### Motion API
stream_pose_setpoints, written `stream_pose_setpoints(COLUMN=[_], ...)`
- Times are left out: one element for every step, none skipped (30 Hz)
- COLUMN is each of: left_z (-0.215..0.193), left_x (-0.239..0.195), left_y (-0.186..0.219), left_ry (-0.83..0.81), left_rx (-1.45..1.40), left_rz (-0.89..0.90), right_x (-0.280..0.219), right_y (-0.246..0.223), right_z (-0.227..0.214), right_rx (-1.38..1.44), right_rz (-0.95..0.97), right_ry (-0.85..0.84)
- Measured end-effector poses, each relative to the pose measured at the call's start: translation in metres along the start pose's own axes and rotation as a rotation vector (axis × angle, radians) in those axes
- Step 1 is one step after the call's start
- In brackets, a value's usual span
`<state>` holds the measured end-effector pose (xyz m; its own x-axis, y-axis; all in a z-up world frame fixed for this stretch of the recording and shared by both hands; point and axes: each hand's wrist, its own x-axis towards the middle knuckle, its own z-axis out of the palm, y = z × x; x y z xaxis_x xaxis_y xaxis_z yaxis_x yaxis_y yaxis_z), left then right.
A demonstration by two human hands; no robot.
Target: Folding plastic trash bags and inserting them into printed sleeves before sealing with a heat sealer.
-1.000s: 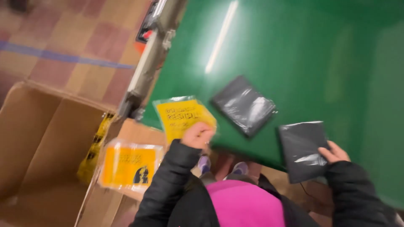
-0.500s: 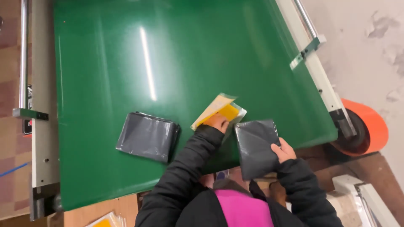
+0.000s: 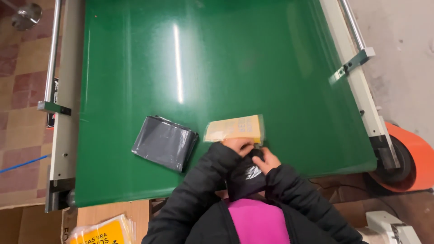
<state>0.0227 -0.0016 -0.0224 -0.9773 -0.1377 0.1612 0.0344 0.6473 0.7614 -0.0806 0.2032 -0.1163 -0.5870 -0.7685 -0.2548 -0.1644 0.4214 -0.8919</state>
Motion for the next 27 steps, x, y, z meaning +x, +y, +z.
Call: stream_pose_setpoints(left_z=[-0.018,-0.036,-0.054,-0.052,-0.052,-0.052,-0.041,-0.03,-0.022,-0.018,-0.01,-0.003,0.003,0.008,0.012,0.014,0.017,0.021,0.017,0.013,0.005,0.007,0.005,0.002,0.005,0.008,0.016], left_x=[-0.01,-0.02,-0.03,-0.042,-0.054,-0.066,-0.072,-0.079,-0.082,-0.082,-0.086,-0.09,-0.102,-0.113,-0.121,-0.118,-0.119,-0.119,-0.118,-0.116,-0.105,-0.107,-0.11,-0.111,-0.118,-0.125,-0.137], left_y=[0.019,0.039,0.058,0.049,0.038,0.028,0.016,0.004,-0.011,-0.02,-0.026,-0.033,-0.03,-0.026,-0.025,-0.027,-0.029,-0.03,-0.023,-0.015,-0.012,-0.011,-0.012,-0.013,-0.016,-0.02,-0.02], left_ry=[0.012,0.182,0.35,0.359,0.36,0.36,0.369,0.333,0.3,0.312,0.316,0.32,0.329,0.321,0.317,0.331,0.332,0.332,0.329,0.327,0.337,0.346,0.333,0.32,0.335,0.282,0.224], left_rx=[0.001,0.137,0.275,0.278,0.28,0.281,0.279,0.187,0.095,0.096,0.075,0.056,0.049,0.047,0.049,0.044,0.047,0.05,0.039,0.026,0.019,0.013,-0.001,-0.015,-0.013,0.019,0.043], left_rz=[-0.006,-0.013,-0.022,-0.03,-0.218,-0.406,-0.415,-0.558,-0.691,-0.69,-0.674,-0.657,-0.672,-0.606,-0.535,-0.546,-0.499,-0.452,-0.466,-0.493,-0.508,-0.511,-0.526,-0.54,-0.542,-0.516,-0.499], right_x=[0.007,0.013,0.02,0.031,0.04,0.049,0.049,0.05,0.055,0.055,0.05,0.047,0.032,0.018,0.009,0.013,0.013,0.013,0.023,0.033,0.052,0.056,0.062,0.069,0.056,0.045,0.027], right_y=[-0.012,-0.024,-0.036,-0.043,-0.051,-0.058,-0.058,-0.058,-0.06,-0.055,-0.048,-0.041,-0.031,-0.021,-0.013,-0.028,-0.042,-0.055,-0.056,-0.057,-0.061,-0.052,-0.044,-0.037,-0.03,-0.023,-0.013], right_z=[-0.009,-0.017,-0.024,-0.031,-0.035,-0.039,-0.041,-0.043,-0.046,-0.049,-0.053,-0.056,-0.057,-0.059,-0.063,-0.062,-0.059,-0.057,-0.052,-0.048,-0.047,-0.048,-0.047,-0.046,-0.048,-0.051,-0.054], right_rx=[-0.006,0.085,0.176,0.171,0.19,0.208,0.201,0.086,-0.027,-0.032,-0.097,-0.162,-0.171,-0.086,-0.004,-0.015,0.09,0.195,0.189,0.148,0.104,0.095,0.047,-0.002,-0.008,-0.074,-0.14], right_rz=[-0.006,0.101,0.209,0.205,0.272,0.34,0.338,0.263,0.18,0.17,0.15,0.129,0.129,0.183,0.232,0.228,0.284,0.341,0.356,0.261,0.149,0.147,0.162,0.177,0.166,0.142,0.129], right_ry=[-0.011,0.014,0.037,0.027,0.02,0.012,0.003,-0.036,-0.069,-0.073,-0.107,-0.141,-0.158,-0.175,-0.188,-0.203,-0.138,-0.071,-0.08,-0.047,-0.011,-0.016,-0.047,-0.079,-0.086,-0.105,-0.129])
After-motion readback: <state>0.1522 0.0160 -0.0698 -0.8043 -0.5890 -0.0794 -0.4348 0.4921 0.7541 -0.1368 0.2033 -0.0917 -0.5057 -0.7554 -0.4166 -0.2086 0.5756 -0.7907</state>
